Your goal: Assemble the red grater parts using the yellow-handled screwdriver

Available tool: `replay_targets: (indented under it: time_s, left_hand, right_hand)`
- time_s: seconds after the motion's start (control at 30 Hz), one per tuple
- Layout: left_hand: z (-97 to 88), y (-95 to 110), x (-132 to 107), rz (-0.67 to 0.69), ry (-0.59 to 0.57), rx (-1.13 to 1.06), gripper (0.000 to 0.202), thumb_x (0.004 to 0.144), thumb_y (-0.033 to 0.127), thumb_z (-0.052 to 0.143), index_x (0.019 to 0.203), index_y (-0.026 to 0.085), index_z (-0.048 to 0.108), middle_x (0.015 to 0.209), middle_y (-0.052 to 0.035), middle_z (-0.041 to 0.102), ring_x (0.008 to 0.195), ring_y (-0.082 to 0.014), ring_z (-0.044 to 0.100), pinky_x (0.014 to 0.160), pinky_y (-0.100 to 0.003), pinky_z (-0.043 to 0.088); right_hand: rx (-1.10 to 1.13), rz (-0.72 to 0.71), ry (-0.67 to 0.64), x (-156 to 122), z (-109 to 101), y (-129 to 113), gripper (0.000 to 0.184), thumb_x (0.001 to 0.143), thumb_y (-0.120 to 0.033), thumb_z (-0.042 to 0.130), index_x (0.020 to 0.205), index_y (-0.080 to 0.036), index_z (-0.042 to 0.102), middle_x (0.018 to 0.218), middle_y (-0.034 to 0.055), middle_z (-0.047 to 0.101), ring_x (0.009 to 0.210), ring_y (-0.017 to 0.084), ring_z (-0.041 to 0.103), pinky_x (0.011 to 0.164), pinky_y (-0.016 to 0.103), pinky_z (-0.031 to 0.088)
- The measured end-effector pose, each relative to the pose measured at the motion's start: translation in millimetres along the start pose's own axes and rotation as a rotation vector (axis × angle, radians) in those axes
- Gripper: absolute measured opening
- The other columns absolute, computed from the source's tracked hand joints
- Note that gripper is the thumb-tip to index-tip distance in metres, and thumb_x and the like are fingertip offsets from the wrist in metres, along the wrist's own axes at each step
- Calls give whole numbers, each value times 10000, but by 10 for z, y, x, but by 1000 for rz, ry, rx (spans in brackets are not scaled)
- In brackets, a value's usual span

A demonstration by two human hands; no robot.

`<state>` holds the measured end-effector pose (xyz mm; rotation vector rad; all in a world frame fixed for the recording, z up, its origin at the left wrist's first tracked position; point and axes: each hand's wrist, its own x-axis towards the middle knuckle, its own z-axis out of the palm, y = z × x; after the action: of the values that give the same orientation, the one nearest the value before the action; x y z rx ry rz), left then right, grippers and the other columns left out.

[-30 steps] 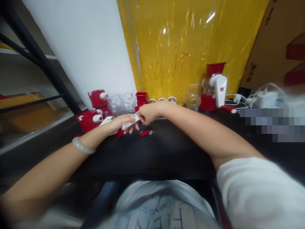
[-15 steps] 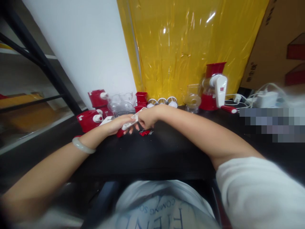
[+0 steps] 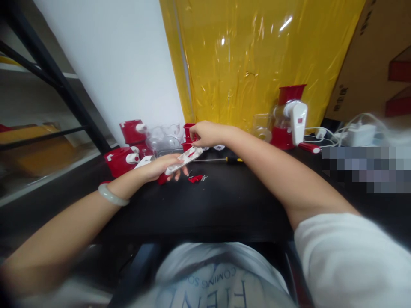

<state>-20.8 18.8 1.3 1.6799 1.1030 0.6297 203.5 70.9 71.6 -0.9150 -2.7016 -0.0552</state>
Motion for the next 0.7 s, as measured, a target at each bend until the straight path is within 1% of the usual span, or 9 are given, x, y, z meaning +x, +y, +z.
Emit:
replay_targets:
  time_s: [0.13, 0.2, 0.27, 0.37, 0.5, 0.7]
  left_hand:
    - [3, 0, -9, 10, -12, -5, 288, 906, 351, 584, 1098, 141, 537, 835, -72, 754, 508, -129, 642, 361, -191, 416]
    - [5, 0, -8, 11, -21, 3, 301, 894, 357, 596, 1098, 143, 540, 844, -74, 758, 517, -134, 651, 362, -192, 422]
    - [8, 1, -5, 12, -30, 10, 307, 884, 362, 605, 1092, 145, 541, 849, -75, 760, 517, -135, 652, 361, -192, 423]
    - [11, 2, -5, 14, -41, 14, 307, 872, 359, 611, 1083, 148, 540, 847, -73, 758, 509, -131, 648, 354, -189, 419]
    - [17, 5, -17, 16, -48, 24, 316, 864, 349, 611, 1095, 148, 534, 862, -79, 760, 514, -136, 656, 353, -191, 427]
    - [22, 13, -27, 16, -64, 27, 317, 853, 343, 612, 1088, 144, 539, 872, -82, 762, 520, -133, 657, 359, -190, 433]
  right_hand:
    - [25, -19, -99, 51, 203, 168, 459, 888, -370, 676, 1277, -129, 634, 1272, 156, 682, 1075, 264, 651, 862, 326, 476]
    - [71, -26, -157, 70, 294, 234, 503, 905, -411, 653, 1330, -147, 608, 1321, 145, 667, 1118, 260, 649, 897, 327, 481]
    - [105, -32, -190, 83, 354, 275, 497, 910, -431, 641, 1329, -166, 614, 1320, 128, 673, 1114, 250, 657, 897, 322, 486]
    - [131, -46, -203, 92, 387, 289, 459, 913, -442, 630, 1277, -162, 647, 1268, 123, 697, 1052, 241, 673, 853, 316, 491]
    - [150, -47, -219, 89, 375, 261, 446, 911, -479, 627, 1218, -158, 668, 1229, 126, 707, 1017, 236, 673, 822, 310, 483]
    - [147, -30, -224, 87, 359, 241, 479, 894, -519, 638, 1197, -150, 664, 1199, 124, 709, 994, 229, 660, 795, 298, 460]
